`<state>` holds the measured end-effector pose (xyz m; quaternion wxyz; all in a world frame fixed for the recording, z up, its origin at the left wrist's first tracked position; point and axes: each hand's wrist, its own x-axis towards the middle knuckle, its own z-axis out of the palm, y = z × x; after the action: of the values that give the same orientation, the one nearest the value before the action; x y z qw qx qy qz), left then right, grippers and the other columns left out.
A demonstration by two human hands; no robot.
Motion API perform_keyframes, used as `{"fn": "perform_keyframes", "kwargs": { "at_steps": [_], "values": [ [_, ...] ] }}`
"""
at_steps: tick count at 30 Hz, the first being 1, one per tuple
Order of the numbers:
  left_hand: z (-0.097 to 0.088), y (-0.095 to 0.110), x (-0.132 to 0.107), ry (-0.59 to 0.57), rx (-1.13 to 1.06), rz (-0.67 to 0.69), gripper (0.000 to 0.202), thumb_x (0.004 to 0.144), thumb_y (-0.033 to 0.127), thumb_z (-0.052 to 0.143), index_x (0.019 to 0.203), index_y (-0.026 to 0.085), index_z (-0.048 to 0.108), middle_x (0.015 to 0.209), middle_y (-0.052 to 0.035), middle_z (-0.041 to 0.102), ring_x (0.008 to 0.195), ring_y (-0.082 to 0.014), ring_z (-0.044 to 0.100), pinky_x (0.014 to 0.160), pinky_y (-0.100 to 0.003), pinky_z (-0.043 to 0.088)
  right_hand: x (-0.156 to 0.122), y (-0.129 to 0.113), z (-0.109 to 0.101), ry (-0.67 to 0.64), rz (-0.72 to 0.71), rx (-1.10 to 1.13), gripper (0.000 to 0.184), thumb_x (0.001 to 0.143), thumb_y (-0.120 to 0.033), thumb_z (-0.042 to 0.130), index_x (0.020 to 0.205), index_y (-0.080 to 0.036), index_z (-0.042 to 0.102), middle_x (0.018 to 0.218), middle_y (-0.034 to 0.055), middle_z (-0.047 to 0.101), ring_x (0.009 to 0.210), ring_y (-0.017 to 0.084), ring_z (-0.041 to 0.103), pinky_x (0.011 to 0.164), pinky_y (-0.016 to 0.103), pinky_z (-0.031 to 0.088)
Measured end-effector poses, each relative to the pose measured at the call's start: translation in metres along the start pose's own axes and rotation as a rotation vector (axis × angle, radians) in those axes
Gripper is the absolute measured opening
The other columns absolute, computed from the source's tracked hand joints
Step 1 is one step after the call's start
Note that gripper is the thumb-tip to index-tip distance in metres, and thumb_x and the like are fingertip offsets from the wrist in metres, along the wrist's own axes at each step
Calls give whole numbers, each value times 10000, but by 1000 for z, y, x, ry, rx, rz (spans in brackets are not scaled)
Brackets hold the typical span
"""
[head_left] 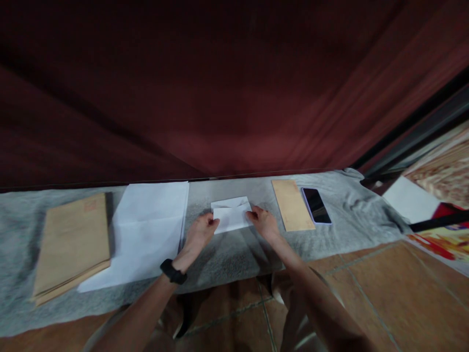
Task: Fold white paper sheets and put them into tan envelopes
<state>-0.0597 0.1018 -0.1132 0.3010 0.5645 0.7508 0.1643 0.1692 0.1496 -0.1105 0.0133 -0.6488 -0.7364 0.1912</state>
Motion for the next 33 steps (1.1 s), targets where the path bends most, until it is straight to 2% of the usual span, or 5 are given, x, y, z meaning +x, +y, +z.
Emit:
{"fn": "perform_keyframes", "kwargs": {
  "at_steps": [7, 18, 29, 33],
  "values": [
    [0, 5, 6, 18, 79, -35, 202, 922, 319, 541, 821, 211, 678, 740, -18, 716, 708, -173, 670, 591, -245, 401, 7, -8, 3, 26, 60, -17, 350, 1055, -458, 451, 1159, -229, 694, 1050, 91, 782, 991, 230, 738, 771, 280, 484],
    [-1, 7, 9, 34, 122, -58, 215, 960, 361, 536, 869, 217, 668, 751, -17, 719, 678, -168, 675, 579, -248, 382, 11, -12, 5, 70, 88, -21, 353, 1049, -481, 464, 1168, -236, 689, 1044, 91, 782, 1004, 234, 739, 805, 286, 504],
    [-6, 8, 8, -4, 82, -81, 271, 973, 410, 493, 892, 217, 665, 665, 5, 679, 582, -161, 662, 558, -251, 390, 11, -12, 4, 76, 36, -72, 370, 1061, -460, 444, 1168, -210, 694, 1044, 111, 781, 973, 223, 746, 790, 277, 508],
    [-6, 10, 7, 9, 141, -80, 278, 980, 409, 484, 940, 217, 682, 710, -11, 707, 625, -172, 677, 576, -258, 392, 11, -13, 5, 87, 32, -94, 380, 1065, -450, 435, 1155, -182, 689, 1019, 140, 781, 954, 231, 752, 781, 278, 512]
  ]
}}
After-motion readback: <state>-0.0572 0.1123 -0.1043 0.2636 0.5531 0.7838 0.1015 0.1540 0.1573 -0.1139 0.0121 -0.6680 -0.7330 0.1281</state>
